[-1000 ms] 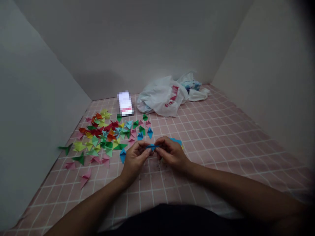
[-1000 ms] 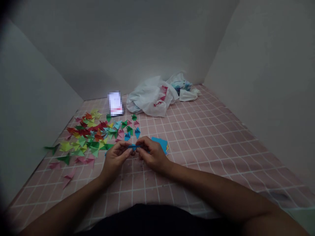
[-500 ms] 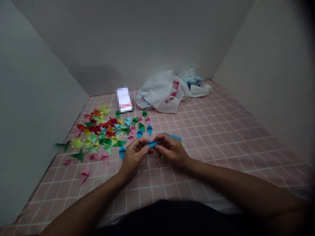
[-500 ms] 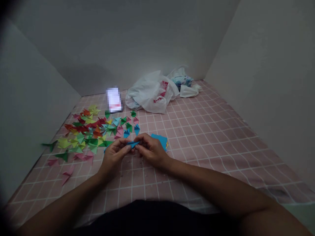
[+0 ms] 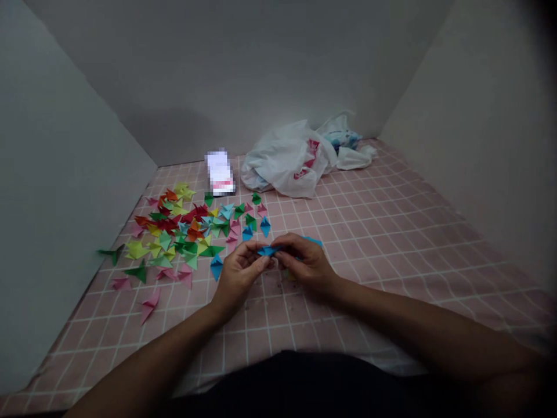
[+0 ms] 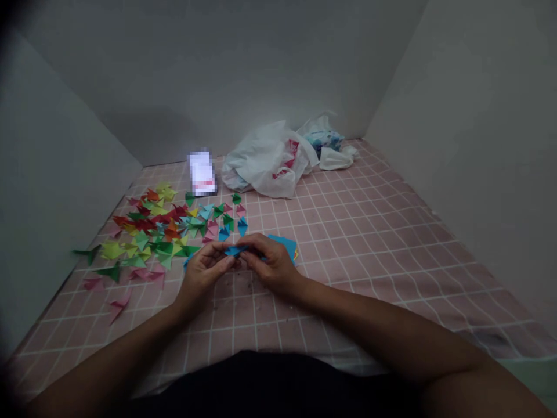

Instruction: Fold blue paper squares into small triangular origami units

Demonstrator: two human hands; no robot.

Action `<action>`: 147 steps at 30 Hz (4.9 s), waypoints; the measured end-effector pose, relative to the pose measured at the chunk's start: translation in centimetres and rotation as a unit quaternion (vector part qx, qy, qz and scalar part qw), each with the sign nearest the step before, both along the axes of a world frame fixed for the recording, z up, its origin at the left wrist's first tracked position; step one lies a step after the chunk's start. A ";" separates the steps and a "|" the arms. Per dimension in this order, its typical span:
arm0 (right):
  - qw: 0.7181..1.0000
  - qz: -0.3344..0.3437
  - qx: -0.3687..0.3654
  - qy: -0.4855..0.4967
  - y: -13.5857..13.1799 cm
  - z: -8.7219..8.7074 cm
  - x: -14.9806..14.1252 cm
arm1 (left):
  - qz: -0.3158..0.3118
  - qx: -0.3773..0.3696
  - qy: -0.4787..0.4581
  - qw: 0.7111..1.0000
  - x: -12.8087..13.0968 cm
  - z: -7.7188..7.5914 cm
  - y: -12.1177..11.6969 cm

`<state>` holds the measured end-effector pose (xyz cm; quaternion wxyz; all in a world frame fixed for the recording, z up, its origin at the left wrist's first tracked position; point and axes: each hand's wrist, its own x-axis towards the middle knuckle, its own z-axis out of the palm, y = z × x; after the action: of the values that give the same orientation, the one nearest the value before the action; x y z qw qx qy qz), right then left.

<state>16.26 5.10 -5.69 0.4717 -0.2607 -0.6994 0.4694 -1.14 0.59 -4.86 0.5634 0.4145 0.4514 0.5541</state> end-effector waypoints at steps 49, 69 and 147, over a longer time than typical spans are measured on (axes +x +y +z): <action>0.966 -0.066 0.222 -0.113 0.1 0.1 0.4 | -0.037 -0.016 -0.003 0.999 -0.1 -0.3 0.4; 0.776 -0.084 0.589 -0.210 1.8 1.3 0.7 | -0.040 -0.070 -0.008 0.997 -0.7 0.1 0.5; 0.996 0.078 -0.041 -0.029 0.0 1.2 0.4 | 0.021 -0.073 -0.081 0.994 0.3 0.7 -0.3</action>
<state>16.65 5.08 -4.45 0.4020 -0.2378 -0.7110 0.5256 -0.81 0.33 -4.13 0.6152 0.3169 0.4520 0.5629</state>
